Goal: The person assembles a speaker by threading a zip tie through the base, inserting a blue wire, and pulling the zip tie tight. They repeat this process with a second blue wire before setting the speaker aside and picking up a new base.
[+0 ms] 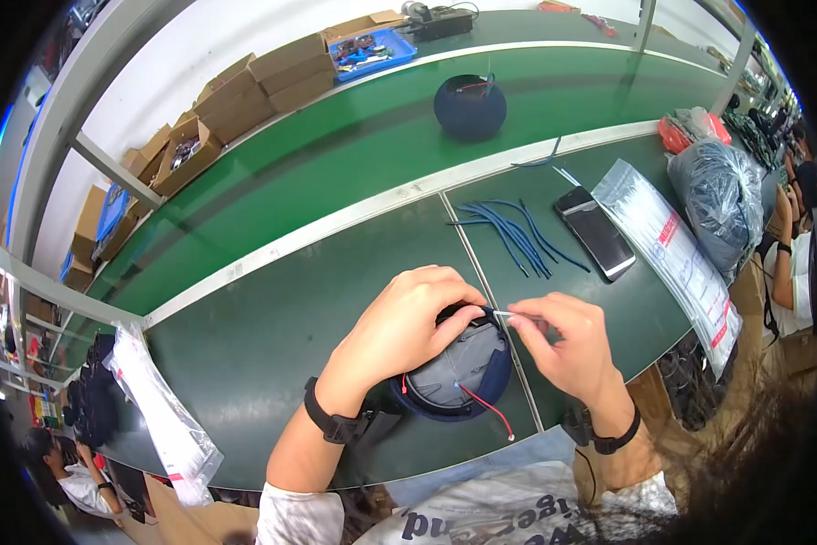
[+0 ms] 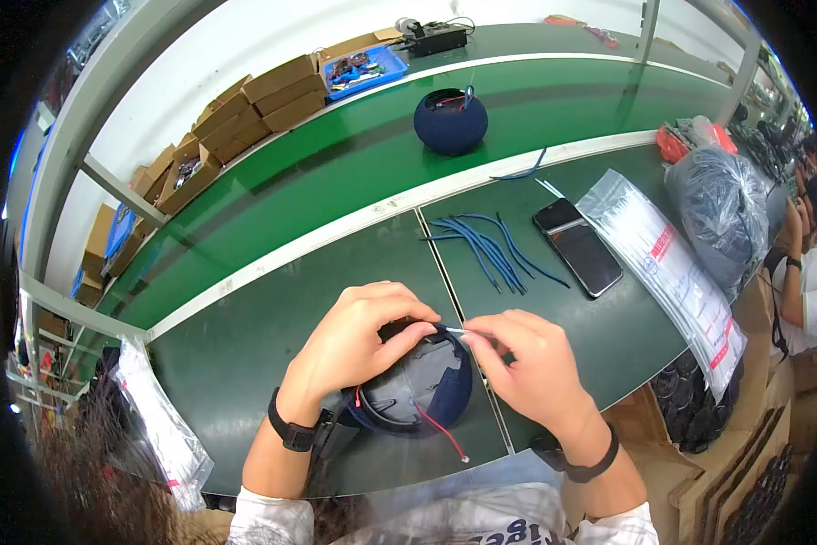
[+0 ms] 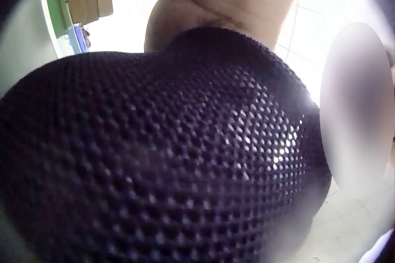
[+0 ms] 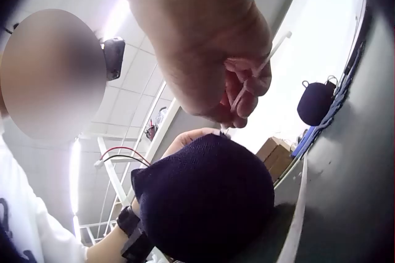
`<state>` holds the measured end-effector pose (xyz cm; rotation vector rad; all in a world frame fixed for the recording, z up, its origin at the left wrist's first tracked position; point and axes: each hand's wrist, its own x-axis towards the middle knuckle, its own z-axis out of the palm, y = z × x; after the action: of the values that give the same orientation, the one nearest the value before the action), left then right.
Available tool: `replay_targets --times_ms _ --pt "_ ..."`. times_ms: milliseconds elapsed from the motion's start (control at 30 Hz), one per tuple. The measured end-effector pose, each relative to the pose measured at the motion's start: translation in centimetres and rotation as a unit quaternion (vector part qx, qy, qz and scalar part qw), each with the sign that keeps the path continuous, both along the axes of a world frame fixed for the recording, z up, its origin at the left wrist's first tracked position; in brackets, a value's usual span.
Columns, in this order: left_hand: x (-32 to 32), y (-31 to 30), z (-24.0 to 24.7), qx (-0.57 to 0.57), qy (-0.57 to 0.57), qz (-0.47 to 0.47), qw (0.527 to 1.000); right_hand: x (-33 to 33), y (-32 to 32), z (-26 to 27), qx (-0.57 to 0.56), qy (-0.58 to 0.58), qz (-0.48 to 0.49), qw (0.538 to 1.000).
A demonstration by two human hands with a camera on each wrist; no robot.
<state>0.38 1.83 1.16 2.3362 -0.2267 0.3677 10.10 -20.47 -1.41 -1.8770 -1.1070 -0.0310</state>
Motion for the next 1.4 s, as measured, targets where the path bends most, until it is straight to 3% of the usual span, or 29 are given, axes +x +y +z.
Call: replay_targets --times_ms 400,700,800,1000,1100,1233,1400 --pt "0.2 -0.8 -0.5 0.011 -0.024 0.006 1.000 -1.1 1.2 -1.1 0.033 -0.049 -0.009 0.998" --pt "0.2 -0.5 -0.4 -0.021 0.002 0.007 1.000 -0.7 1.5 -0.1 0.042 0.046 0.005 0.998" --pt "0.1 -0.3 -0.3 -0.025 0.003 -0.001 1.000 0.4 0.4 0.3 -0.010 0.026 0.004 1.000" --pt "0.3 -0.8 -0.5 -0.013 -0.005 0.008 1.000 -0.2 1.6 -0.6 0.039 0.000 0.024 0.999" --pt "0.1 -0.3 -0.1 -0.007 0.008 0.010 1.000 0.3 0.2 -0.1 -0.014 -0.019 0.002 1.000" --pt "0.5 -0.9 -0.3 -0.003 -0.008 0.003 1.000 0.1 1.1 -1.1 0.034 -0.049 0.009 0.998" --pt "0.2 -0.6 0.1 -0.014 0.012 0.010 1.000 0.4 -0.2 -0.3 0.014 -0.040 -0.006 0.999"
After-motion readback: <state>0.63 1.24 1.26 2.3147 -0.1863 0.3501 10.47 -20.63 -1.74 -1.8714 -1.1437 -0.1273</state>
